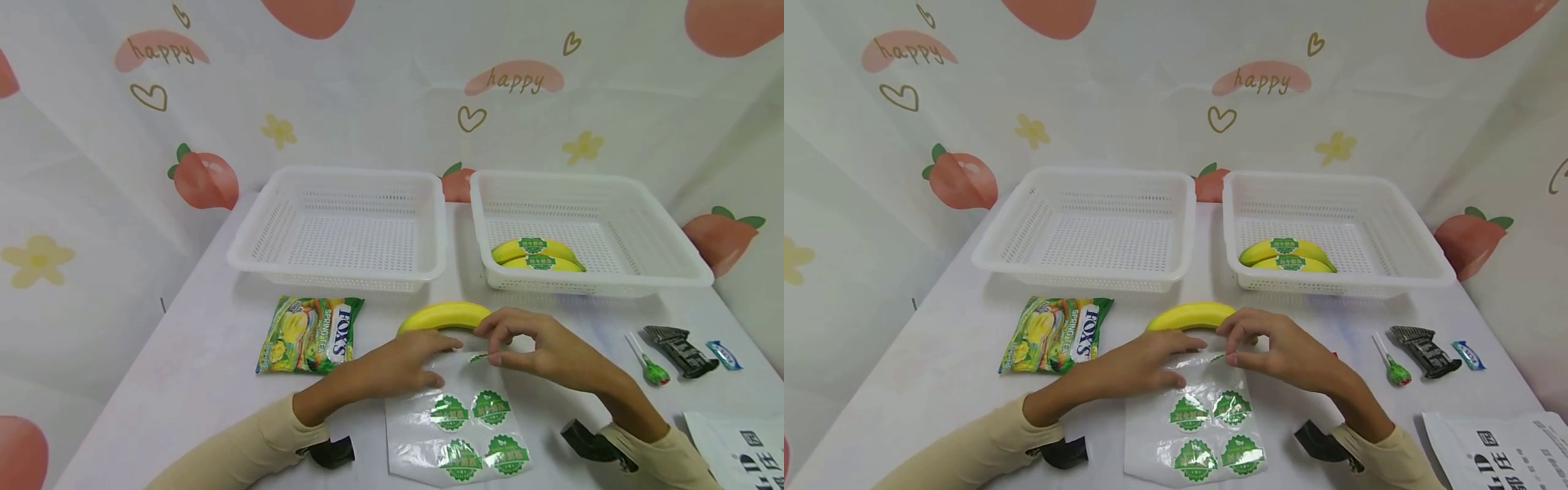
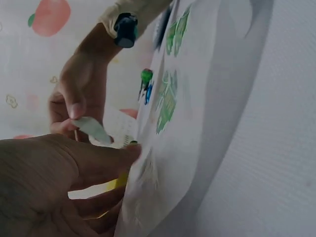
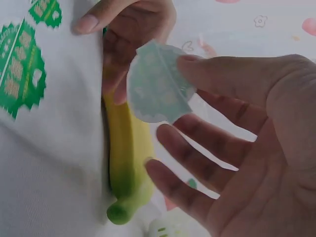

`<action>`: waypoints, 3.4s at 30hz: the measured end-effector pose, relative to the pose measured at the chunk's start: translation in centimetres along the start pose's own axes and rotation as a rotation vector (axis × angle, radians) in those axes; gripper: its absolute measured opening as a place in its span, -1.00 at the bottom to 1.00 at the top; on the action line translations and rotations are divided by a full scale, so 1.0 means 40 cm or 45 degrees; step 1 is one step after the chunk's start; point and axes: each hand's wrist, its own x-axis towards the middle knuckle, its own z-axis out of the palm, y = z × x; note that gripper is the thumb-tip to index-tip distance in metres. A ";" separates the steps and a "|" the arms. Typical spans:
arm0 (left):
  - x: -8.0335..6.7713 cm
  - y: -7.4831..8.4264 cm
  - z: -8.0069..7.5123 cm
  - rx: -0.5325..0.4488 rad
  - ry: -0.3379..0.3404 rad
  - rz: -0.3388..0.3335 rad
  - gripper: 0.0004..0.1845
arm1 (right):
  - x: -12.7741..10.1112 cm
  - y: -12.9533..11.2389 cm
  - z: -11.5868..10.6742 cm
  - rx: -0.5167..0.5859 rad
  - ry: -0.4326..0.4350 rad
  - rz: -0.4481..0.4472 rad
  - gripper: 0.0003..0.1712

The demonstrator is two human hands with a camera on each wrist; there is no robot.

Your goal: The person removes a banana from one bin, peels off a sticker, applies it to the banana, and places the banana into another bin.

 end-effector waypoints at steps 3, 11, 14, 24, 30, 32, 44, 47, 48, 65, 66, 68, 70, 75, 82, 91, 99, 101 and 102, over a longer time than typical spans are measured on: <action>-0.002 0.001 0.004 0.003 0.064 0.066 -0.55 | -0.001 -0.006 0.003 -0.035 0.055 -0.064 -0.86; -0.001 0.000 -0.003 -0.592 0.175 -0.025 -0.68 | 0.007 -0.024 0.027 -0.140 0.152 -0.224 -0.71; 0.002 0.000 -0.002 -0.679 0.222 -0.079 -0.72 | 0.008 -0.030 0.039 -0.205 0.157 -0.258 -0.68; -0.001 0.011 -0.012 -0.531 0.382 -0.130 -0.86 | 0.028 -0.033 0.042 -0.251 0.192 -0.285 -0.67; 0.010 0.011 -0.034 -0.466 0.473 -0.072 -0.89 | 0.064 -0.033 0.022 -0.269 0.258 -0.099 -0.84; 0.016 0.009 -0.043 -0.432 0.496 -0.055 -0.89 | 0.076 -0.030 0.016 -0.252 0.264 -0.082 -0.90; 0.061 -0.021 -0.058 -0.100 0.495 -0.159 -0.57 | 0.139 0.008 0.023 -0.148 0.233 0.092 -0.95; 0.068 -0.030 -0.051 -0.022 0.477 -0.168 -0.49 | 0.151 0.019 0.028 -0.112 0.217 0.115 -0.91; 0.069 -0.032 -0.048 -0.011 0.478 -0.165 -0.47 | 0.153 0.021 0.029 -0.095 0.211 0.124 -0.89; 0.071 -0.047 -0.032 -0.004 0.526 -0.171 -0.68 | 0.163 0.046 0.041 -0.084 0.198 0.189 -0.93; 0.071 -0.046 -0.032 0.005 0.531 -0.154 -0.70 | 0.163 0.046 0.042 -0.081 0.202 0.172 -0.93; 0.071 -0.047 -0.030 0.021 0.540 -0.121 -0.73 | 0.162 0.048 0.043 -0.088 0.202 0.131 -0.92; 0.071 -0.047 -0.029 0.028 0.545 -0.094 -0.75 | 0.161 0.048 0.045 -0.113 0.191 0.085 -0.88; 0.069 -0.045 -0.028 0.051 0.536 -0.093 -0.67 | 0.159 0.047 0.054 -0.226 0.128 0.026 -0.66; 0.070 -0.039 -0.027 0.134 0.500 -0.129 -0.63 | 0.162 0.042 0.071 -0.377 0.094 0.053 -0.56; 0.066 -0.037 -0.028 0.186 0.416 -0.172 -0.60 | 0.160 0.026 0.074 -0.535 0.034 0.025 -0.52; 0.062 -0.034 -0.035 0.251 0.399 -0.163 -0.62 | 0.150 0.012 0.045 -0.452 -0.025 0.073 -0.55; 0.061 -0.034 -0.036 0.266 0.395 -0.162 -0.61 | 0.145 0.012 0.039 -0.419 -0.015 0.092 -0.52; 0.060 -0.033 -0.036 0.276 0.394 -0.164 -0.61 | 0.143 0.013 0.038 -0.412 -0.008 0.093 -0.51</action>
